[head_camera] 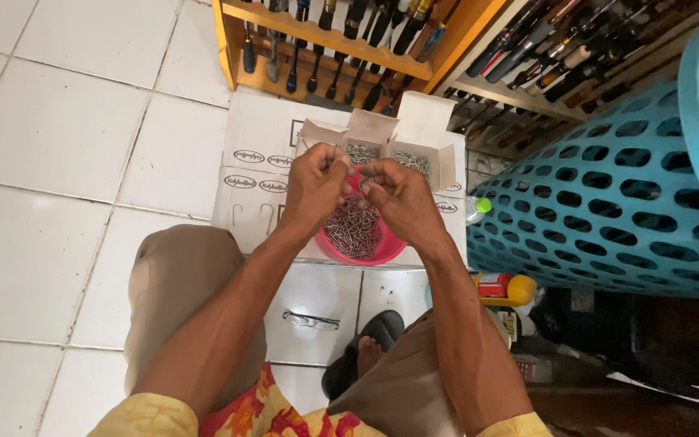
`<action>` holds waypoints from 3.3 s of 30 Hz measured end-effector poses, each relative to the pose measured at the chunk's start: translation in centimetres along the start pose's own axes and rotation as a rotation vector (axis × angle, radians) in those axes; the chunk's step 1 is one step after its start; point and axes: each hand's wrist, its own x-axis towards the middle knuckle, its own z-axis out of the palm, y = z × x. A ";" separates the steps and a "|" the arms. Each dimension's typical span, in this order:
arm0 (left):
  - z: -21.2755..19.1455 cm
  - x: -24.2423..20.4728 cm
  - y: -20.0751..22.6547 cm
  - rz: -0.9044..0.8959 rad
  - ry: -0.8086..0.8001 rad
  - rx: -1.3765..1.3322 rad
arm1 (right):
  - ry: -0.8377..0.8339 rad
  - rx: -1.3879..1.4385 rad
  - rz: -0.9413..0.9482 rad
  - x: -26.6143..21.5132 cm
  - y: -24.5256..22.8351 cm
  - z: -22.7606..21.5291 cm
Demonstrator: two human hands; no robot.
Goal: The person sits on the floor and sorts metal hooks from a pink bowl into a cardboard box with compartments. They pick up hooks by hand, separate them, and place them into the box.
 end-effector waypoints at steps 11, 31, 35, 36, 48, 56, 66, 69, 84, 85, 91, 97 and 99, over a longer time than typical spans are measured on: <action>-0.2 -0.5 0.0 0.062 -0.027 -0.001 | 0.081 0.020 0.000 -1.1 -0.6 0.7; -0.8 -1.4 -0.1 0.081 -0.046 -0.115 | 0.144 -0.056 0.053 -2.9 -1.8 0.7; -0.8 -1.2 -0.1 0.130 -0.039 -0.057 | 0.174 -0.136 0.049 -3.3 -2.1 0.6; -0.7 -1.3 0.0 0.150 -0.040 -0.042 | 0.189 -0.166 0.042 -3.4 -2.1 0.6; 0.4 -2.2 -0.7 0.229 -0.147 -0.031 | 0.137 -0.346 0.091 -4.8 -3.2 0.3; 0.6 -1.5 -2.7 0.338 -0.081 0.201 | 0.096 -0.504 0.121 -4.8 -2.9 0.0; 0.9 -1.6 -2.5 0.276 -0.088 0.122 | 0.053 -0.594 0.115 -5.1 -3.9 0.5; 0.9 -1.5 -2.6 0.252 -0.079 0.080 | 0.057 -0.603 0.104 -4.9 -3.6 0.8; 1.1 -1.5 -2.9 0.265 -0.021 0.018 | 0.110 -0.463 0.153 -3.3 0.1 1.1; 1.2 -1.6 -2.9 0.261 -0.022 0.018 | 0.110 -0.463 0.157 -3.3 0.2 1.1; 1.1 -1.6 -2.9 0.266 -0.013 -0.031 | 0.156 -0.234 0.102 -2.5 1.8 0.9; 1.2 -1.9 -2.7 0.264 0.008 -0.044 | 0.209 -0.162 0.010 -2.4 1.8 1.2; 1.3 -1.8 -3.0 0.290 0.012 -0.025 | 0.189 -0.137 -0.029 -2.2 2.6 1.2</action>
